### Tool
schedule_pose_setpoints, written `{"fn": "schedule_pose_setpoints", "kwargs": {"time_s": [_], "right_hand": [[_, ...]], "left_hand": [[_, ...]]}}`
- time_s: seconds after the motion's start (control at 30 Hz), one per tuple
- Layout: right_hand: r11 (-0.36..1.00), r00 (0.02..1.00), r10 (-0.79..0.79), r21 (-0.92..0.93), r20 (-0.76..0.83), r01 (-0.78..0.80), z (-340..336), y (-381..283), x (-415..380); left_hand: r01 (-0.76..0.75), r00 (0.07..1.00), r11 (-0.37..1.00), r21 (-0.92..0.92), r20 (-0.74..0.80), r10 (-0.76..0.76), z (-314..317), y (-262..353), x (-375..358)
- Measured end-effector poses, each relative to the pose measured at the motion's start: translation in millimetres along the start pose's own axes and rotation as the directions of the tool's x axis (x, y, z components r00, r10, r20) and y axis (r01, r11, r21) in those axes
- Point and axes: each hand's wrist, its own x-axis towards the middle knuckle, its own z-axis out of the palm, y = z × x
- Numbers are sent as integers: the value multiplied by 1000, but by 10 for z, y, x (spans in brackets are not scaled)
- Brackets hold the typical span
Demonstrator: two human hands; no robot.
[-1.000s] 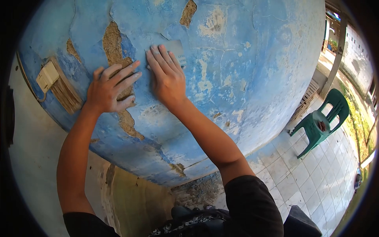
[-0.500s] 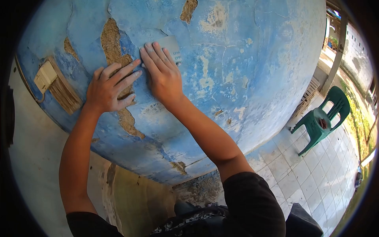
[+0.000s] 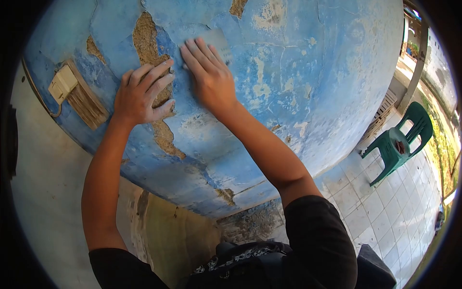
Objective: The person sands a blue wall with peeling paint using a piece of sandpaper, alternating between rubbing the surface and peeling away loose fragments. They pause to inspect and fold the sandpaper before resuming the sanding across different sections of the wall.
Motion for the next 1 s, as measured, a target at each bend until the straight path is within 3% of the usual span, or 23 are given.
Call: {"fn": "schedule_pose_setpoints", "kwargs": {"time_s": [0.13,0.23,0.3,0.4,0.67,0.87,1.0], "right_hand": [[1000,997,-11,16,-82,12,121,-54,277],[999,999,40,19,-24,-40,-26,-157,-163],[998,990,63,-15,128,-61,-131,-173,-606],[999,982,10,-43,187,-2,-202,-103,-735],[1000,995,-12,3,-98,13,212,-118,342],[997,996,82,-4,41,-82,96,-362,-515],[999,994,5,-38,110,-1,1,-277,-553]], "left_hand": [[29,1000,1000,-7,-11,-29,3,6,-39],[70,997,997,26,-25,-70,14,28,-55],[67,997,998,17,-30,-66,19,28,-70],[58,998,998,9,-41,-57,38,2,-48],[77,995,997,1,-67,-77,-11,31,-37],[90,990,996,-24,-109,-92,-7,12,-47],[95,989,995,-22,-113,-97,-20,9,-61]]}}
